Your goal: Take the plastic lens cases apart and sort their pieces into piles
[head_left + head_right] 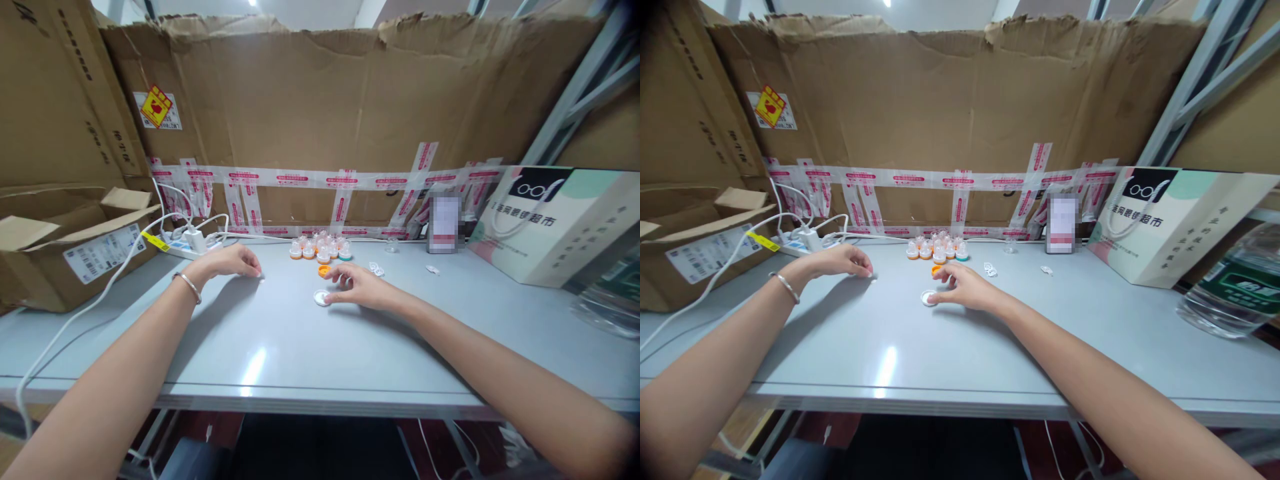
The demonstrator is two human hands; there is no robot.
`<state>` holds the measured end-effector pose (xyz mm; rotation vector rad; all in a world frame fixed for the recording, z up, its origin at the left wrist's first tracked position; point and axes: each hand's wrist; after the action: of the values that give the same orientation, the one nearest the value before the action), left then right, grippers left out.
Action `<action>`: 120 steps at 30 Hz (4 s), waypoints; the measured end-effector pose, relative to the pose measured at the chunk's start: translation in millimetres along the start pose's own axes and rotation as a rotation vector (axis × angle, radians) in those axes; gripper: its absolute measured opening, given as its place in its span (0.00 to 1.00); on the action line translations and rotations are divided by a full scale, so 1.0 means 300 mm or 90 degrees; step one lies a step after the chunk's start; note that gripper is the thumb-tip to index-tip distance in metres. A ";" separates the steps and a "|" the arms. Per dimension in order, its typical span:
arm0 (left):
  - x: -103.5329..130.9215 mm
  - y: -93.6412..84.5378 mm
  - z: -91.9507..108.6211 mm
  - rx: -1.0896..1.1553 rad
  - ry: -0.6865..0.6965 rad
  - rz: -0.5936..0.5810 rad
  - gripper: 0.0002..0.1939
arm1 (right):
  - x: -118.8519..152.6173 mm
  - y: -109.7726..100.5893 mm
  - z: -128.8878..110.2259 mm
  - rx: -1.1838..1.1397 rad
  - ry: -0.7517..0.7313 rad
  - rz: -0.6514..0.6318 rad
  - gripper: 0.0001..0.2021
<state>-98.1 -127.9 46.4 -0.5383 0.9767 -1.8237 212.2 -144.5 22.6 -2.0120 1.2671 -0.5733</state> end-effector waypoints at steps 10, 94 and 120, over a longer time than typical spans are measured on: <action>-0.003 0.002 -0.041 0.013 0.046 -0.125 0.07 | -0.003 0.010 0.015 0.062 -0.037 -0.071 0.24; 0.200 -0.049 -0.152 -0.601 0.151 0.009 0.13 | -0.027 0.046 0.031 -0.002 -0.033 -0.043 0.16; 0.062 0.110 0.150 -0.528 0.353 0.113 0.12 | -0.008 0.036 0.010 -0.034 -0.014 -0.042 0.15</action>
<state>-56.2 -169.2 44.6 -0.4033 2.1171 -1.3679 206.8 -144.6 12.5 -2.1054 1.2196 -0.5516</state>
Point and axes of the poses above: each hand's wrist, its own x-axis away from the middle knuckle, its own y-axis out of the palm, z = x × y, and after that the axes turned 13 degrees about y, right-handed
